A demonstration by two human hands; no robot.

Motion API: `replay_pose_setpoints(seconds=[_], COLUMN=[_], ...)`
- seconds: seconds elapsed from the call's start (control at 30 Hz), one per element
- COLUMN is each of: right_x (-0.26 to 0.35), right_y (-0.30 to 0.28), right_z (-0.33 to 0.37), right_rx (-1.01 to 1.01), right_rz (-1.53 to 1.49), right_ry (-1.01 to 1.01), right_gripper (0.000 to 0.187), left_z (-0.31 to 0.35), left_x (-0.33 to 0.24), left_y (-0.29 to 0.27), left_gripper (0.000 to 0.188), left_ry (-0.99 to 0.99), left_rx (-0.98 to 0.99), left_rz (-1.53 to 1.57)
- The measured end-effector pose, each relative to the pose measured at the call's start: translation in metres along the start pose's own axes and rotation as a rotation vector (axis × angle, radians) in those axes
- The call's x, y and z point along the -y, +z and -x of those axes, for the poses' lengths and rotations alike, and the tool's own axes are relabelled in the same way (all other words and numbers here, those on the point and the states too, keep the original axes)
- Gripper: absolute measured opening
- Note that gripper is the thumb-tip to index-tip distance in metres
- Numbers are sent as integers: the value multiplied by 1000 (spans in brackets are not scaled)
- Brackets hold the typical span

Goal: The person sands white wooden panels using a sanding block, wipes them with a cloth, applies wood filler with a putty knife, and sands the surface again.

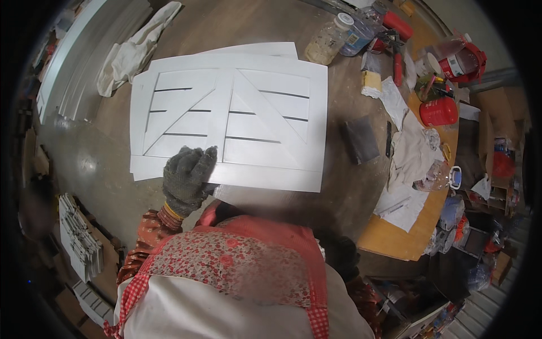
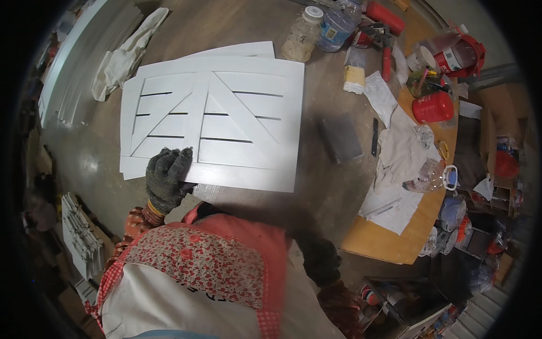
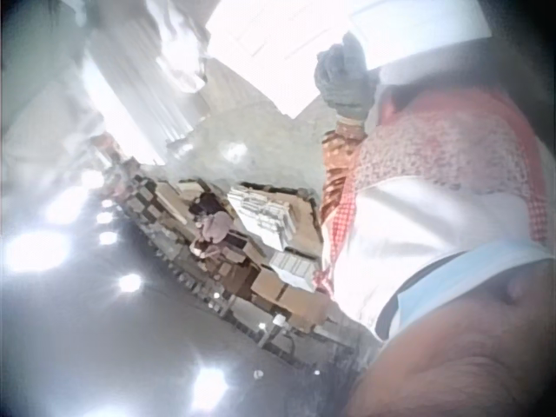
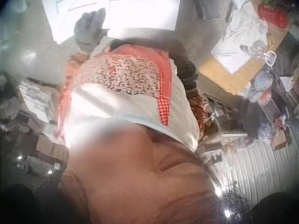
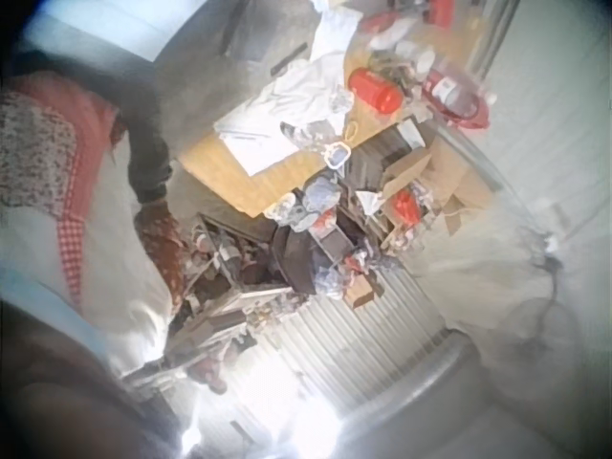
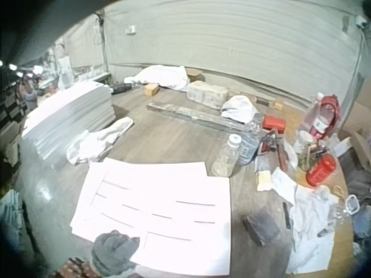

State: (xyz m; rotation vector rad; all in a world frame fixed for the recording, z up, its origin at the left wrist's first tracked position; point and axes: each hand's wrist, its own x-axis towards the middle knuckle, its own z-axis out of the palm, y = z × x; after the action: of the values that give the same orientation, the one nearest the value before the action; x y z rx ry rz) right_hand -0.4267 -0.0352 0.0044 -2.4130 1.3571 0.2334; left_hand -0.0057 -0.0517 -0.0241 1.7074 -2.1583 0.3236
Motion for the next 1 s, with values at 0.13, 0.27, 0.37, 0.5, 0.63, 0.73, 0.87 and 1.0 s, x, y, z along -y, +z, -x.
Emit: replay_pose_setpoints(seconds=[0.13,0.27,0.37,0.5,0.63,0.73,0.87,1.0], right_x=[4,34,70,111,145,158,165,181], right_y=[-34,-66,-79,-85,-84,-78,-85,-62], right_z=[-20,-87,-140,-178,-190,-200,-205,-214], right_rx=[-85,-343,-284,71,305,351,355,-110], right_rz=[-269,-723,-731,-869,-1103,-1057,-981,-719], right_ry=[80,-147,-397,-416,-659,-815,-641,-906], right_gripper=[36,31,35,42,47,53,46,32], left_z=[-3,-14,-28,-16,7,32,39,58], left_x=[4,1,-6,-34,-51,-61,-63,-58], left_y=[-1,-7,-41,-56,-52,-43,-62,-34], left_gripper=[60,70,79,69,55,50,45,35], left_ry=[-40,-23,-150,-225,-153,-235,-620,-491], left_rx=[-11,67,59,-262,-225,-128,73,-124], left_rz=[10,66,361,295,-19,-1,541,741])
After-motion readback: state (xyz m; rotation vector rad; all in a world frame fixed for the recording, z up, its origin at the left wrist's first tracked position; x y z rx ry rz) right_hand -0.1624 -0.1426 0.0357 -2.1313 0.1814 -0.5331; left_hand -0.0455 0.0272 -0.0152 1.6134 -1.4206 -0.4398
